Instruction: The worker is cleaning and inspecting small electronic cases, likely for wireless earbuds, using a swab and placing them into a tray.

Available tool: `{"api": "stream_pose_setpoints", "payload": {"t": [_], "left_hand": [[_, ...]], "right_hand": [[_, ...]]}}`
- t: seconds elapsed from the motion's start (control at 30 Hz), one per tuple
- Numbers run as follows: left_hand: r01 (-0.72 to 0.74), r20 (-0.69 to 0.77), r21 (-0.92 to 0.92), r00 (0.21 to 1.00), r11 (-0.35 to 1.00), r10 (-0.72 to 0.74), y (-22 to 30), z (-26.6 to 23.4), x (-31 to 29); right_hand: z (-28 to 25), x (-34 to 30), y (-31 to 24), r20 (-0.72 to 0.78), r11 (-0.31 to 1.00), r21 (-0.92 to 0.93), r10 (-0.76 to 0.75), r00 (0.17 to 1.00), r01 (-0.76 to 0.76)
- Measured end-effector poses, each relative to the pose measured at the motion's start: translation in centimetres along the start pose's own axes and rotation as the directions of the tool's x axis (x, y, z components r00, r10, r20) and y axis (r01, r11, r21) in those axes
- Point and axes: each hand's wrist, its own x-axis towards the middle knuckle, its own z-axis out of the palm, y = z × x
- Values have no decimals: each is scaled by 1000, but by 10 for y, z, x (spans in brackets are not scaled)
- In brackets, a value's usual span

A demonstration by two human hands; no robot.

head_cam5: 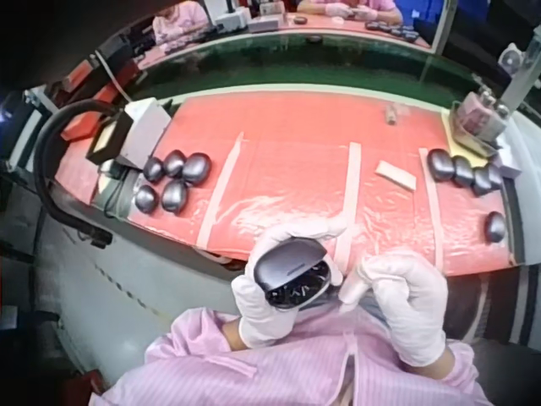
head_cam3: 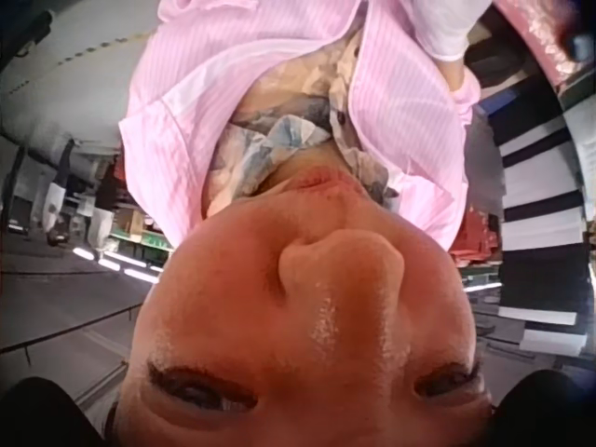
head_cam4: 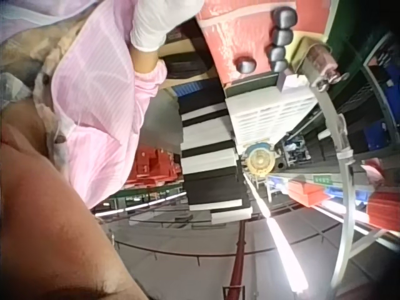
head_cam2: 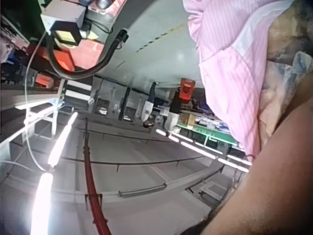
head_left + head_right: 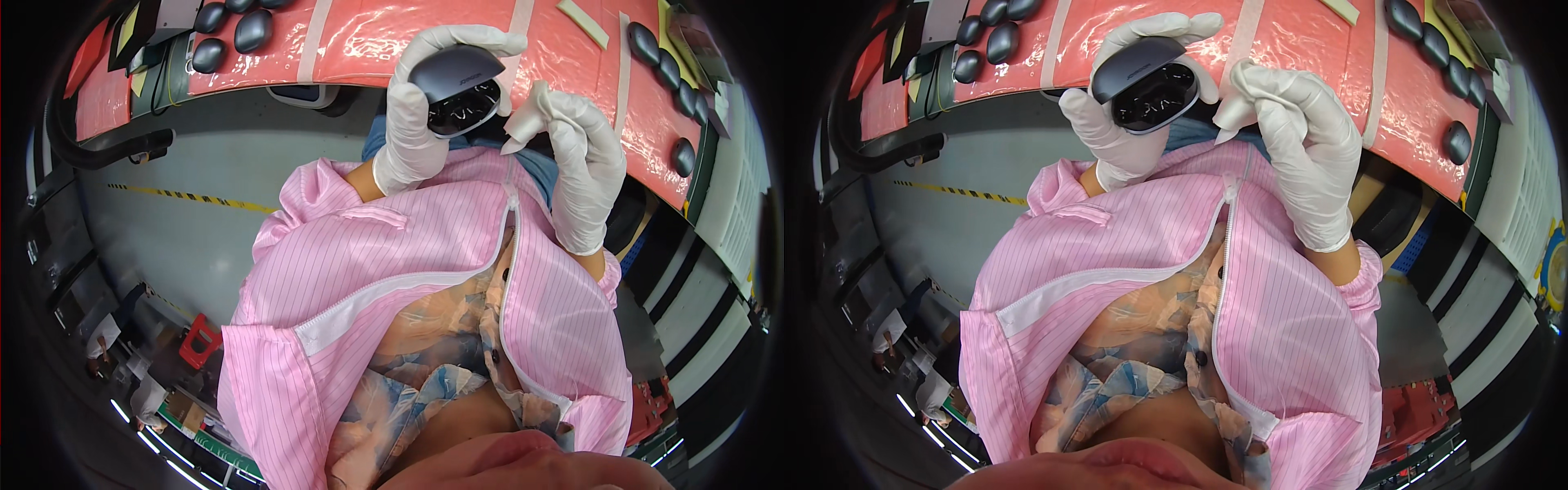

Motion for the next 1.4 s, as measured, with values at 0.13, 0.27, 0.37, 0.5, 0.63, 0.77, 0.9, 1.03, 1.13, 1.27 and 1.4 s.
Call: {"api": "stream_pose_setpoints", "payload": {"t": [0.13,0.27,0.37,0.5,0.63,0.77,0.9,1.03,1.13,1.27,1.4], "left_hand": [[-78,-62,17,995,997,79,-10,7,1],[97,-168,160,983,982,-70,-11,-1,-5],[21,-36,90,999,996,-17,-10,-5,-7],[8,-140,86,990,996,4,-3,-1,-1],[69,-195,117,980,991,-45,-1,2,-5],[-260,-40,602,935,755,354,-2,-11,-1],[-244,-44,580,943,777,329,2,-7,-2],[2,-374,78,927,997,27,-1,-6,14],[110,-1,-361,993,926,-118,22,3,2],[115,-418,-305,876,945,-241,-2,4,3],[170,-373,-377,872,910,-318,0,2,2]], "right_hand": [[12,6,-8,100,842,-486,-212,972,234],[33,18,2,375,476,-702,-385,843,530],[31,17,-10,414,861,-441,-56,909,254],[26,0,-6,253,994,99,22,967,-49],[35,12,-14,263,973,-206,-48,964,105],[48,15,-12,391,214,-863,-291,873,458],[36,29,-30,212,784,-588,386,898,-198],[24,19,-21,208,970,60,218,953,-235],[34,33,-15,230,855,-431,-205,951,288],[28,27,4,416,323,-766,-410,812,556],[3,24,19,213,679,-645,-280,936,350]]}}
